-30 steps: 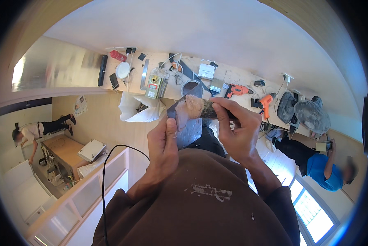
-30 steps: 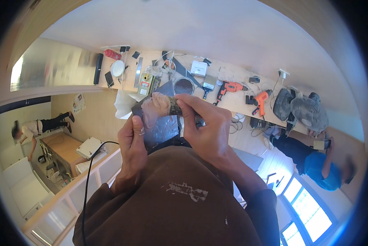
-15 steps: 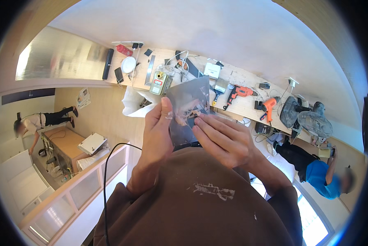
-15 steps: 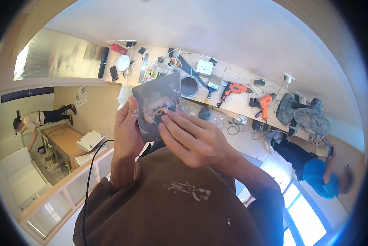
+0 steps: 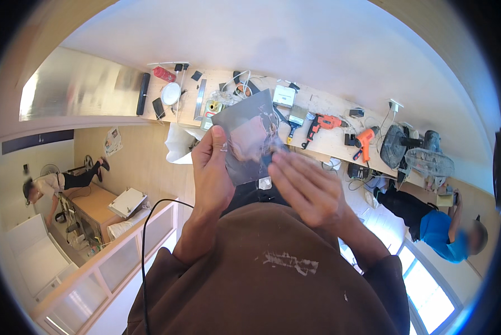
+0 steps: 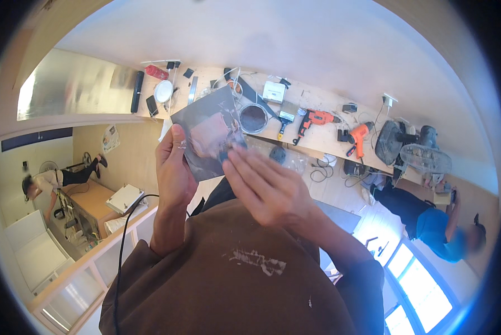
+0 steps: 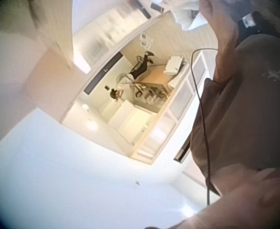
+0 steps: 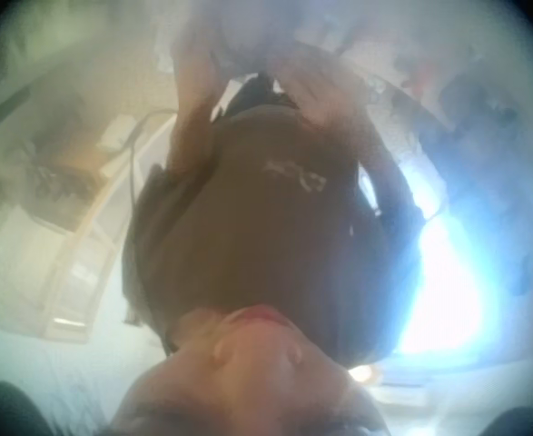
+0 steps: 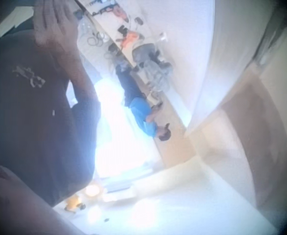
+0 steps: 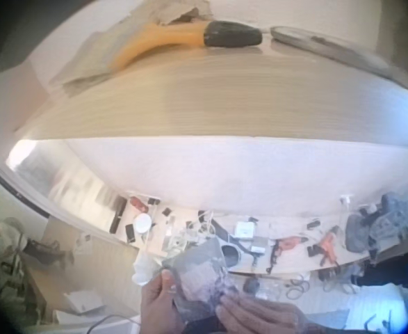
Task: The person scoops joint compound from a container onto a hawk, then uses a putty knife to apply and smooth the compound along a taped wall seam. The person repeatedly transfers compound from the hawk to the knife and works the material into the joint, scraping excess back onto the hawk.
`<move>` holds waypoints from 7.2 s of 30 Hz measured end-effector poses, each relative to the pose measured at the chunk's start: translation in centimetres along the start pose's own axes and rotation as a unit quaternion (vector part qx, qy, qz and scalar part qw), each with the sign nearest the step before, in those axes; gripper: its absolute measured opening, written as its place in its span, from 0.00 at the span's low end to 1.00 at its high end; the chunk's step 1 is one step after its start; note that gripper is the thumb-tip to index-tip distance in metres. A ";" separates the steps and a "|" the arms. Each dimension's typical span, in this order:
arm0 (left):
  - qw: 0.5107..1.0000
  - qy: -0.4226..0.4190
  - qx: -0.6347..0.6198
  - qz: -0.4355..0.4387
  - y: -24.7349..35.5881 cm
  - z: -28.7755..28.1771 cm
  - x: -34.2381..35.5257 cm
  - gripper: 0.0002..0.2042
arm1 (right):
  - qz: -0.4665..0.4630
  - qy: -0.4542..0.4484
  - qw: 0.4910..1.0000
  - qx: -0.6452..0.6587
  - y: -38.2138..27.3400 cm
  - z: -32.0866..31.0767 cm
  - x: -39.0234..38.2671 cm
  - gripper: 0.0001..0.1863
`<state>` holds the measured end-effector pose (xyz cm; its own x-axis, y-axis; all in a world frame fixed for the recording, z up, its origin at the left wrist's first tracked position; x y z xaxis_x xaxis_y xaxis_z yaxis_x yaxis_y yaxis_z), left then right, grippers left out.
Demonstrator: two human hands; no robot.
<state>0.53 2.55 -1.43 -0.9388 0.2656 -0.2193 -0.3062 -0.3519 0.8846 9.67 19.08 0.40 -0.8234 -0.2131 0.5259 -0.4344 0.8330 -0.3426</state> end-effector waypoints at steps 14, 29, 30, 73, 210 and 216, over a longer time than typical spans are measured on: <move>0.983 0.047 0.046 0.169 -0.8 -1.1 -1.0 0.19 | 0.563 0.214 0.697 0.390 -1.9 1.4 -2.8 0.09; 0.987 -0.013 0.103 0.125 -0.6 0.6 -2.6 0.19 | 0.538 0.185 0.717 0.402 -0.2 1.3 1.1 0.08; 0.990 -0.013 0.101 0.099 -0.5 0.6 -2.4 0.20 | 0.512 0.155 0.762 0.363 0.0 0.9 1.6 0.08; 0.945 0.008 0.026 0.325 -5.7 -2.9 -2.2 0.23 | 0.608 0.212 0.430 0.634 -5.7 6.0 -0.8 0.13; 0.696 -0.709 0.107 0.044 -22.7 27.9 -31.9 0.17 | 0.440 0.852 0.220 0.178 -16.9 -10.7 -38.8 0.13; 0.655 -0.734 0.130 0.125 -23.3 27.7 -33.9 0.17 | 0.372 0.887 0.198 0.191 -15.1 -12.5 -39.6 0.13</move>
<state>43.91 26.64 -3.22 0.2660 0.8732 0.4084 0.0451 -0.4344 0.8996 53.39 21.31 -5.47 0.5645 0.6923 -0.4496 -0.7083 0.1264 -0.6946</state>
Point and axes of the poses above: each hand's wrist, its own x-axis towards the middle knuckle, its own z-axis out of the palm, y = z × x, the point moved 1 cm from there along x, towards the middle knuckle, and after that the axes turned 5 degrees about z, right-handed, at the moved point
